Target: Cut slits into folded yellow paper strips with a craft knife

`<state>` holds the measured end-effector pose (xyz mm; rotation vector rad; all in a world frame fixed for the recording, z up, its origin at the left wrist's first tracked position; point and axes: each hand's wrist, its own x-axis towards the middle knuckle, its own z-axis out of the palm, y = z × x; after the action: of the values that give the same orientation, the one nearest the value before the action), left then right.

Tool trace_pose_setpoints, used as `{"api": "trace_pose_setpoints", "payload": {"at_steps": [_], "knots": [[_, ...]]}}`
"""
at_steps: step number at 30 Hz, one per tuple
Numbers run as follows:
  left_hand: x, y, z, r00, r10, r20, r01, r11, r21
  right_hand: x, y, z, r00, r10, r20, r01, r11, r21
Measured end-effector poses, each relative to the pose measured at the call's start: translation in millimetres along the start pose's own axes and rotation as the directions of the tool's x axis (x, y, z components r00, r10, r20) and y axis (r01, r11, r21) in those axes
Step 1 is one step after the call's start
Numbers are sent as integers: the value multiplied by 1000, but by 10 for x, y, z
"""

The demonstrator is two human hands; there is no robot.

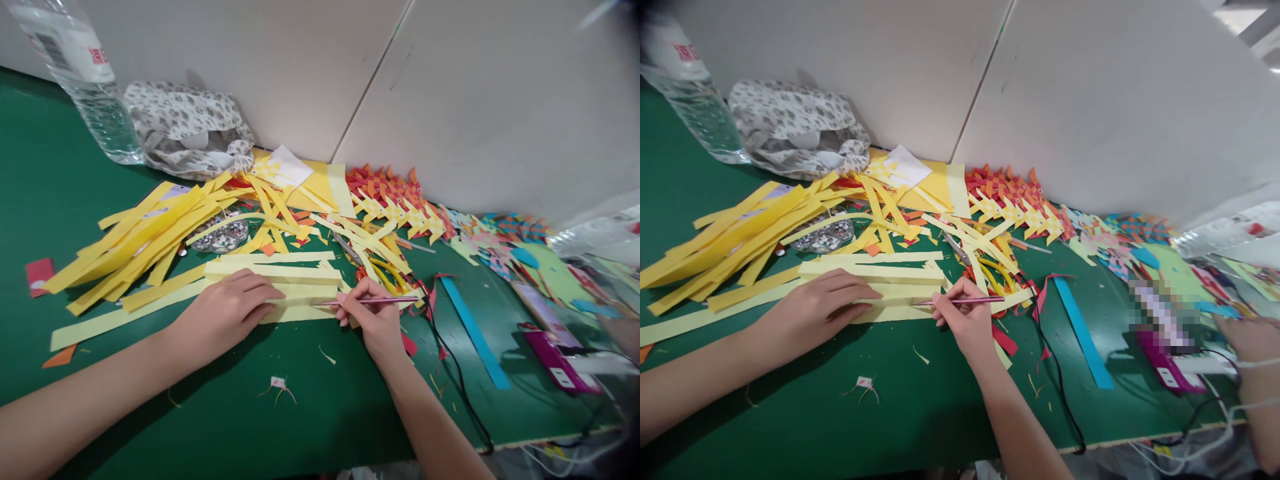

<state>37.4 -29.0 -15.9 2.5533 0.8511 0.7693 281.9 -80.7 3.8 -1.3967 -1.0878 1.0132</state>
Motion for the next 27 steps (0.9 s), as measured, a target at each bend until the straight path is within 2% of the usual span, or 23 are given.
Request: {"api": "trace_pose_setpoints", "payload": {"at_steps": [9, 21, 27], "knots": [[0, -2, 2, 1000, -7, 6, 7, 1000, -6, 33, -5, -118, 1000, -21, 6, 21, 1000, 12], [-6, 1, 5, 1000, -13, 10, 14, 1000, -16, 46, -45, -210, 992, -60, -110, 56, 998, -37], [-13, 7, -7, 1000, -23, 16, 23, 1000, -14, 65, -81, -289, 990, -39, -132, 29, 996, -82]]}}
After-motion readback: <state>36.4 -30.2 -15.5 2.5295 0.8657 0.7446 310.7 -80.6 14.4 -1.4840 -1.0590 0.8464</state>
